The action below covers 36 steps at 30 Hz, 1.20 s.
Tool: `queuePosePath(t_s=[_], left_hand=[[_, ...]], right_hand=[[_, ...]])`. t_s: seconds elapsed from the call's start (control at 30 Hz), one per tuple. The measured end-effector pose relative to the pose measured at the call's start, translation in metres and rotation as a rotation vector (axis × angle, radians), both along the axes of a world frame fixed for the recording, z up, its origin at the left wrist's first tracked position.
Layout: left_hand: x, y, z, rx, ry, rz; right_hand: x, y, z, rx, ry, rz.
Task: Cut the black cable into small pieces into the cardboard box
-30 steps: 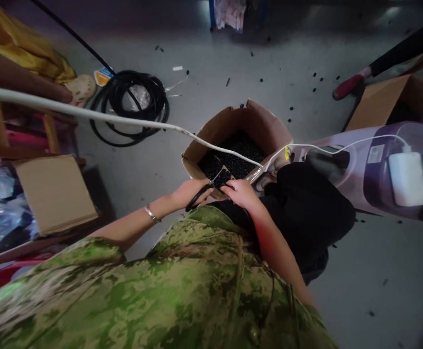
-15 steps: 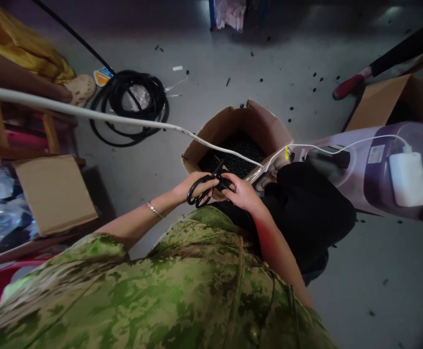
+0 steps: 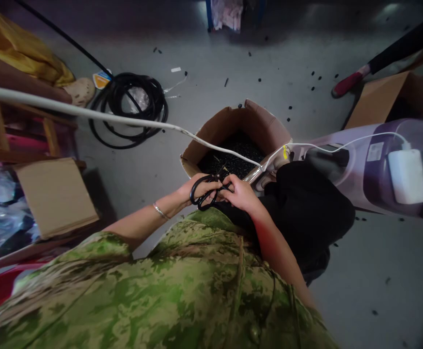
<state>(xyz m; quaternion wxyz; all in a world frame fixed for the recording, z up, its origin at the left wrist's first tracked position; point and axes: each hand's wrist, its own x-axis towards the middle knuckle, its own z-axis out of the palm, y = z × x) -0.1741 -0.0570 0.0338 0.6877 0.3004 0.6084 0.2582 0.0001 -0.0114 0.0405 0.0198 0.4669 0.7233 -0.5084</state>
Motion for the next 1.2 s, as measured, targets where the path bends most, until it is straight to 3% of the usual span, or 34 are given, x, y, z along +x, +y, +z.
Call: queuePosePath(t_s=[0.3, 0.43, 0.57, 0.67, 0.8, 1.0, 1.2], left_hand=[[0.001, -0.001, 0.0, -0.033, -0.02, 0.068], [-0.003, -0.002, 0.002, 0.025, -0.054, 0.046], [-0.007, -0.003, 0.003, 0.063, -0.124, -0.01], [-0.008, -0.003, 0.002, 0.051, -0.123, -0.056], [-0.008, 0.0, 0.006, 0.101, -0.049, -0.159], [-0.007, 0.004, 0.015, 0.184, 0.257, -0.378], [-0.007, 0.0, 0.011, 0.264, 0.317, -0.486]], right_hand=[[0.014, 0.003, 0.019, -0.12, -0.104, 0.126], [0.018, 0.006, 0.013, 0.006, -0.154, -0.014], [0.022, 0.012, 0.004, 0.121, -0.135, -0.235], [0.022, 0.015, 0.0, 0.173, -0.081, -0.311], [0.016, 0.014, -0.001, 0.181, -0.058, -0.289], [0.011, 0.009, 0.001, 0.17, -0.048, -0.269], [0.01, 0.007, 0.002, 0.197, -0.073, -0.214]])
